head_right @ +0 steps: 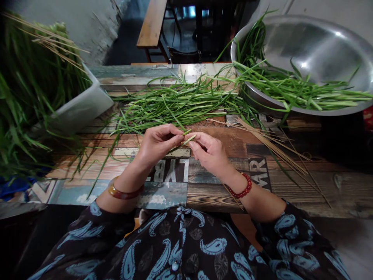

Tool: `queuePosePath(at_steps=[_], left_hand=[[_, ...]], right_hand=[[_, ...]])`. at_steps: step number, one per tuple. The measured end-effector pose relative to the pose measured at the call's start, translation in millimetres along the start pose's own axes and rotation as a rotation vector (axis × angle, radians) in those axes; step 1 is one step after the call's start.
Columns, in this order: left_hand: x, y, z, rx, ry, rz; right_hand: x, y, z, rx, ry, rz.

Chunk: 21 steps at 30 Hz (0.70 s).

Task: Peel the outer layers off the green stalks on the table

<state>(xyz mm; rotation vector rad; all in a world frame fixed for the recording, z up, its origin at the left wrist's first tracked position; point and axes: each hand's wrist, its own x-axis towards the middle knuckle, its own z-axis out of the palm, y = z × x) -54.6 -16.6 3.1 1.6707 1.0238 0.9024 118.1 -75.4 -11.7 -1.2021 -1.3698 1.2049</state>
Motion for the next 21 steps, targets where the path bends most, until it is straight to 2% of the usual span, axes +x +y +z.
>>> queuePosePath(at_steps=[6,9,17,21], left_hand=[[0,0,0.0,0.204,0.008,0.188],[0,-1,0.1,0.266,0.007,0.238],[-1,-7,5.4,0.232,-0.035,0.202],[0,-4,0.5,0.105,-0.157,0.149]], right_hand=[[1,4,2,0.056,-0.003,0.021],[1,8,3,0.113,0.009,0.039],[1,10,3,0.078,0.013,0.014],[2,10,2,0.068,0.009,-0.019]])
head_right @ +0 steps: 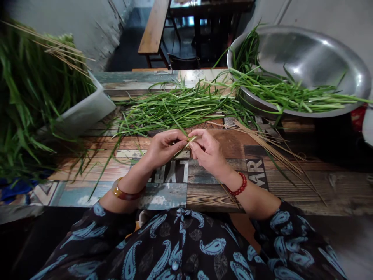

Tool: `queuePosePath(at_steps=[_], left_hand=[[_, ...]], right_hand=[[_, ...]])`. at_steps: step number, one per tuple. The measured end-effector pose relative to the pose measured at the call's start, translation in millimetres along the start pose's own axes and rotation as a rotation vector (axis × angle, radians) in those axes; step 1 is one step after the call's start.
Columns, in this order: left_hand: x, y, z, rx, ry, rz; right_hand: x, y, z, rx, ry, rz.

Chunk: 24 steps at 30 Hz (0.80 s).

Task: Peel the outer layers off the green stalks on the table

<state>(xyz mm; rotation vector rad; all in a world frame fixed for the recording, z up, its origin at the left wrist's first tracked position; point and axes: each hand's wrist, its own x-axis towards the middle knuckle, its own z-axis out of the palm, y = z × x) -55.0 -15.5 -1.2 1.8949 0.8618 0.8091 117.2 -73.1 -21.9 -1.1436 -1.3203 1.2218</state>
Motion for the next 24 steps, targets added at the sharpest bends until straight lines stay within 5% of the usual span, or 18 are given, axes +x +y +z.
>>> queuePosePath(at_steps=[9,16,24], left_hand=[[0,2,-8.1,-0.318,-0.281,-0.191],[-2,-2,-6.4,-0.565,-0.061,-0.307],[-2,-2,-3.0,-0.633,-0.03,-0.382]], right_hand=[[1,6,-2,-0.114,-0.025,-0.094],[1,-4,-7,-0.221,-0.039,-0.099],[-1,-5,-6,-0.377,0.025,-0.16]])
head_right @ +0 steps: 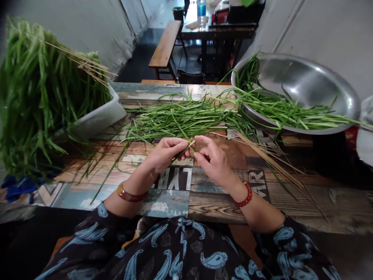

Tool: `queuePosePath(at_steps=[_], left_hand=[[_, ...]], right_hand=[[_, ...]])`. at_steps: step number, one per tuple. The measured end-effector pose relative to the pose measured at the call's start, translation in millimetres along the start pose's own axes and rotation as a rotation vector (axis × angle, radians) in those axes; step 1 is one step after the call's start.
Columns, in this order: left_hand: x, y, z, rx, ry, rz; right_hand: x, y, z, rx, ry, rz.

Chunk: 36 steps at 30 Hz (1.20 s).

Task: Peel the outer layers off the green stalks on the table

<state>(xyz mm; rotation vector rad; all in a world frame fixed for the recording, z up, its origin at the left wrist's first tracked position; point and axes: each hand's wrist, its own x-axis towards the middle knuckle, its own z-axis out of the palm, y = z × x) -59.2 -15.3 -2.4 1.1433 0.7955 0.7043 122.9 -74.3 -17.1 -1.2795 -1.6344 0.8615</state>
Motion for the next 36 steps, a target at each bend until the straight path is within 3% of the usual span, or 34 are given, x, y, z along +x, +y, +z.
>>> queuePosePath(at_steps=[6,11,14,17,19,21,25,30,33,36], left_hand=[[0,-1,4.3,0.008,0.013,-0.009],[-1,-3,10.5,0.1,-0.045,-0.02],[1,-3,8.4,0.165,-0.054,0.021],[8,-3,-6.6,0.219,0.126,0.099],[13,-4,-22.5,0.239,0.307,0.146],[20,-5,-38.4,0.27,0.407,0.163],[36,-3,-55.8,0.499,0.424,0.13],[61,-1,-53.1,0.937,0.455,0.229],[68,0,-52.1,0.966,0.49,0.27],[63,7,-51.7,0.96,0.538,0.317]], right_hand=[[-1,-2,1,-0.186,0.048,-0.111],[-1,3,3,-0.295,0.09,-0.227],[0,7,2,-0.325,0.124,-0.229],[2,9,0,-0.303,0.091,-0.21],[3,11,1,-0.265,0.02,-0.207],[3,13,3,-0.231,-0.07,-0.193],[3,17,7,-0.23,-0.208,-0.136],[2,18,2,-0.425,-0.261,-0.154],[2,15,-3,-0.551,-0.243,-0.246],[5,11,-8,-0.551,-0.114,-0.316]])
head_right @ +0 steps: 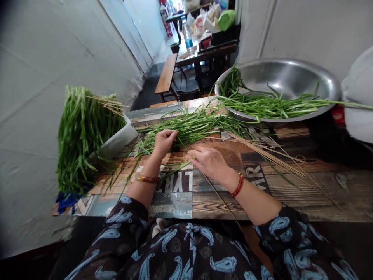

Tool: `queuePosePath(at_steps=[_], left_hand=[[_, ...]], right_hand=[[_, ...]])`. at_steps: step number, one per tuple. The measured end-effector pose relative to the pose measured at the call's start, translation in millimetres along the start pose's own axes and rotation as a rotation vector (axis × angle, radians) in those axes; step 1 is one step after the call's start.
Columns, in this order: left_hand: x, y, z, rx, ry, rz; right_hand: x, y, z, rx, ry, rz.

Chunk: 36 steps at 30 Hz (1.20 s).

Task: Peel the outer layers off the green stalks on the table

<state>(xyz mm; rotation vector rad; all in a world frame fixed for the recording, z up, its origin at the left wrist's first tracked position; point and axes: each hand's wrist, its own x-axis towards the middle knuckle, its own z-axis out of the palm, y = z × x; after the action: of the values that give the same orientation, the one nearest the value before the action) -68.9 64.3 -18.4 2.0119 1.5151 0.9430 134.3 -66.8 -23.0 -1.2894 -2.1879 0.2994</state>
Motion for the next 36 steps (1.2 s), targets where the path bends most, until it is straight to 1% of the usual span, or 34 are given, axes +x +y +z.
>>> queuePosePath(at_steps=[2,3,4,6,8,10,12,15,19,22,24,26,28,30,33,35,36], left_hand=[[-3,9,-8.9,-0.091,0.03,0.047],[-4,17,-13.5,-0.182,0.024,0.08],[-7,25,-17.7,-0.296,-0.007,0.112],[-12,46,-24.7,-0.532,-0.122,0.14],[-17,67,-30.0,-0.697,-0.233,0.146],[-22,85,-34.4,-0.79,-0.314,0.143],[-25,96,-37.7,-0.837,-0.393,0.118],[-28,98,-37.7,-0.838,-0.465,0.048],[-29,87,-28.2,-0.747,-0.44,-0.031],[-30,84,-22.4,-0.626,-0.446,-0.012],[-29,89,-21.4,-0.524,-0.483,0.042],[-27,97,-22.2,-0.428,-0.521,0.115],[-25,104,-23.3,-0.365,-0.54,0.178],[-24,108,-24.0,-0.33,-0.55,0.216],[-25,109,-22.9,-0.286,-0.557,0.251],[-26,109,-20.4,-0.267,-0.546,0.26],[-27,109,-18.6,-0.26,-0.538,0.261]], right_hand=[[4,2,-5,0.077,0.152,0.03],[6,4,-8,0.139,0.232,0.053],[8,6,-10,0.208,0.305,0.082],[11,11,-16,0.354,0.424,0.153],[12,15,-22,0.492,0.49,0.225],[12,18,-28,0.605,0.538,0.279],[12,20,-34,0.666,0.589,0.325],[12,20,-42,0.652,0.676,0.365],[11,21,-47,0.508,0.733,0.312],[9,20,-52,0.32,0.781,0.247],[8,20,-57,0.175,0.796,0.174],[8,20,-61,0.029,0.772,0.108],[7,20,-64,-0.1,0.695,0.091],[7,20,-64,-0.199,0.585,0.097],[7,19,-58,-0.281,0.461,0.072],[7,18,-51,-0.294,0.442,0.069],[8,18,-47,-0.285,0.45,0.091]])
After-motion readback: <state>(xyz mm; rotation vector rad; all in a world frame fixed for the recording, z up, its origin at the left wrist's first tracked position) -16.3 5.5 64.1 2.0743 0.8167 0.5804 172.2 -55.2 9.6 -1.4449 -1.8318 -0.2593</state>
